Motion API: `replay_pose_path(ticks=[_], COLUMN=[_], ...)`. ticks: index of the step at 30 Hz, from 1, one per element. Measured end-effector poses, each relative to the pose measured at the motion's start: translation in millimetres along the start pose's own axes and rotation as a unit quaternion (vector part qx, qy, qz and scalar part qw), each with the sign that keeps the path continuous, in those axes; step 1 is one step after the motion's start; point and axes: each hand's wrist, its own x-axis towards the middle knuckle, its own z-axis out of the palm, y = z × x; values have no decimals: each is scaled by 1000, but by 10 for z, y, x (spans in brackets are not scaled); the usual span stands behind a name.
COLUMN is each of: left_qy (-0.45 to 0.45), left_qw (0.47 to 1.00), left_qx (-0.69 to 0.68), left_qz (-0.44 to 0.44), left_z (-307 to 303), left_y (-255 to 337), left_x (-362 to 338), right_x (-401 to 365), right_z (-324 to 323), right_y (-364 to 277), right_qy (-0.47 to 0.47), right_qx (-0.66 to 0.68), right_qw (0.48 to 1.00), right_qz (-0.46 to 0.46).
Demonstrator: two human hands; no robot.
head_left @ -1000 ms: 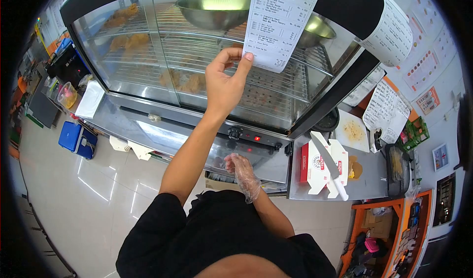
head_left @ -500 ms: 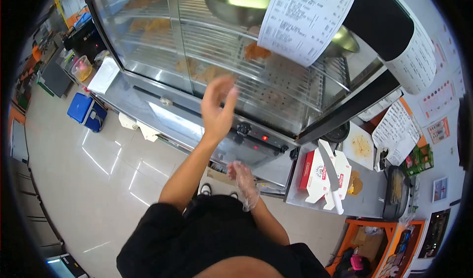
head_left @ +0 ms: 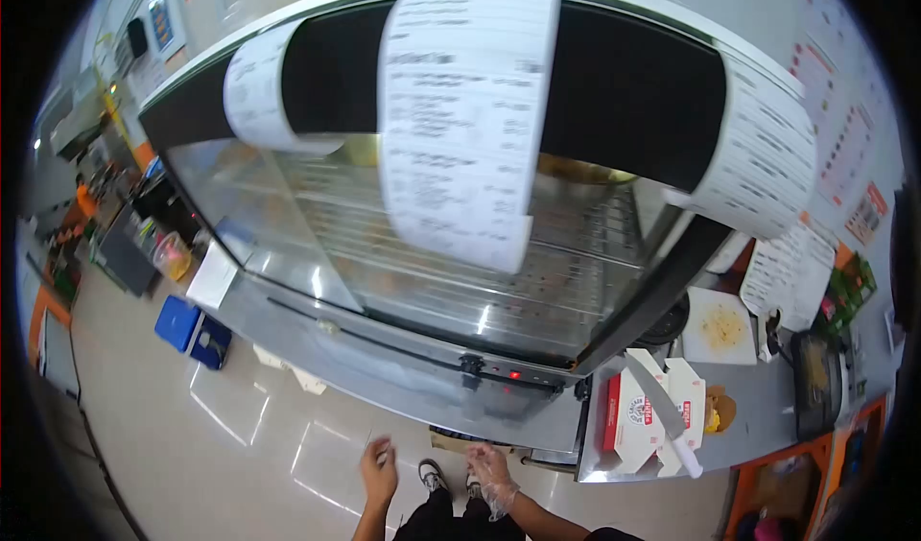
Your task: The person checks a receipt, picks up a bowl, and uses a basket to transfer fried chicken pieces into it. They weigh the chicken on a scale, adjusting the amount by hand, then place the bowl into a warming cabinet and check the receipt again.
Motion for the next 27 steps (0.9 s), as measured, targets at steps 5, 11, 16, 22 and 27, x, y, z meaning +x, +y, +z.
replay_pose_path(ticks=[5, 11, 16, 22, 27], left_qy=[-25, -16, -63, -92, -93], left_qw=[945, 913, 903, 905, 901], left_qx=[36, 26, 46, 45, 68], left_qz=[325, 407, 423, 412, 419], left_z=[719, 1129, 1129, 976, 828], left_y=[1650, 2123, 1917, 1831, 1790], left_x=[639, 1124, 1356, 1578, 1705], right_x=[139, 100, 130, 321, 422], right_z=[57, 154, 229, 355, 423], right_y=[-573, -1319, -1997, -2362, -2474], right_qy=[16, 115, 270, 404, 462], right_qx=[3, 38, 4, -51, -117], right_qw=[999, 978, 928, 851, 809], right_qz=[-42, -171, -258, -332, -343])
